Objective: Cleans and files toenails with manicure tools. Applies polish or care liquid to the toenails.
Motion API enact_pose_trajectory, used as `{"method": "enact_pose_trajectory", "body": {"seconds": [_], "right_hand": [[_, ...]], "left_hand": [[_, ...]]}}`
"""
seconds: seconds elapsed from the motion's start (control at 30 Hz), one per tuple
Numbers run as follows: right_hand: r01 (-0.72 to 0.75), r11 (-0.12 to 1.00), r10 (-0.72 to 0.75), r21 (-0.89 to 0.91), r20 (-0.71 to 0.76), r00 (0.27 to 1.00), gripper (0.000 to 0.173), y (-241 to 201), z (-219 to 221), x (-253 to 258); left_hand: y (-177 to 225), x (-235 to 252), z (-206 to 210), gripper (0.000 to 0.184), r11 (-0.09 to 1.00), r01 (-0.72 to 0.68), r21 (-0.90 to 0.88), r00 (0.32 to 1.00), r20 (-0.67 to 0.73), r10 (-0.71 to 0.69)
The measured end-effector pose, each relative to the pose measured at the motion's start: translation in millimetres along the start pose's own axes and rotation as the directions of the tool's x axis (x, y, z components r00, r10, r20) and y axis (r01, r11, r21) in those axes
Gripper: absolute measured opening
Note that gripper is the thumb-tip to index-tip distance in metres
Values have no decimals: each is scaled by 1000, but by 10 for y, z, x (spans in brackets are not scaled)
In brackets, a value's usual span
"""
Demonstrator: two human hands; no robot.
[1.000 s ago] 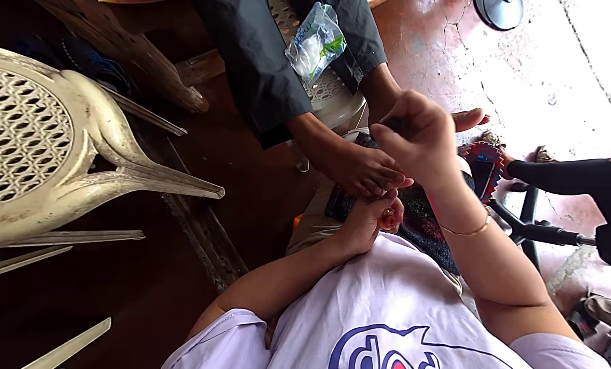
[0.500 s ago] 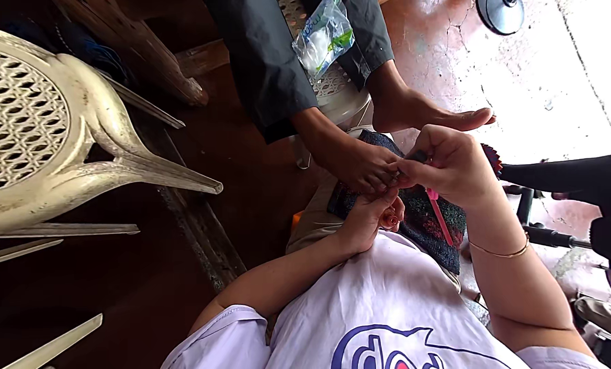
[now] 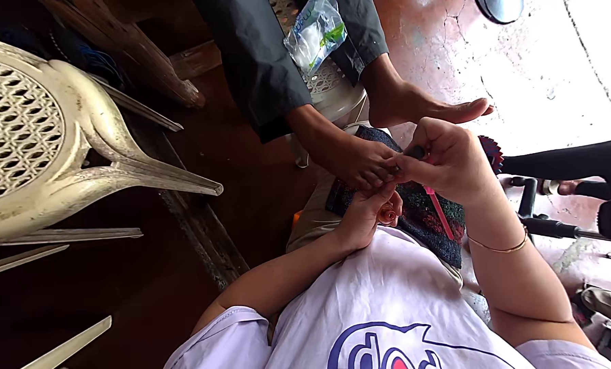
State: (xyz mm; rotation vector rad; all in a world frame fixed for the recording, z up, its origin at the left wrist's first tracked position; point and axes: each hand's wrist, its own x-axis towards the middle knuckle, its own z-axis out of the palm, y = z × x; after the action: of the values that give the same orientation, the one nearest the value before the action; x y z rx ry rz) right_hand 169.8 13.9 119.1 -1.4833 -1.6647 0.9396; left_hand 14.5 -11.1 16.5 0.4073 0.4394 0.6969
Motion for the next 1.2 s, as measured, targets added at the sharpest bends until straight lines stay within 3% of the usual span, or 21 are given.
{"method": "enact_pose_trajectory", "body": {"seconds": [0.33,0.63,0.73,0.8,0.87,0.9,0.97,1.0,1.07,1.2], "right_hand": [[55,997,-57,49,24,998,13,29,-7,37],[58,997,-55,-46,62,997,15,-4,-14,46],[144,976,-145,163,-9,989,12,-58,20,113],[129,951,-152,281,60,987,9,-120,154,179],[52,989,-76,141,175,982,7,-131,342,265],[72,997,-70,-7,146,987,9,-119,440,305],[190,965,-199,-179,-37,979,11,-88,550,358],[231,957,-253,-176,-115,961,9,-89,549,371],[215,972,-226,-92,-139,964,10,-128,486,291],[105,994,-105,27,15,994,9,-104,270,-128]], "left_hand": [[8,-2,-4,36,999,-9,42,1000,-8,9],[13,2,6,36,999,-19,49,1000,-7,19],[15,7,11,37,998,-19,65,1000,1,19],[12,4,15,38,997,-15,73,1000,-18,16],[8,-6,21,35,997,-6,80,997,-72,12],[9,-13,22,35,996,3,86,996,-90,5],[22,-8,45,36,995,19,93,994,-109,-9],[34,1,57,38,996,18,86,995,-104,-9],[37,-3,79,39,998,16,55,993,-114,-9],[20,-15,100,34,999,3,50,985,-171,6]]}}
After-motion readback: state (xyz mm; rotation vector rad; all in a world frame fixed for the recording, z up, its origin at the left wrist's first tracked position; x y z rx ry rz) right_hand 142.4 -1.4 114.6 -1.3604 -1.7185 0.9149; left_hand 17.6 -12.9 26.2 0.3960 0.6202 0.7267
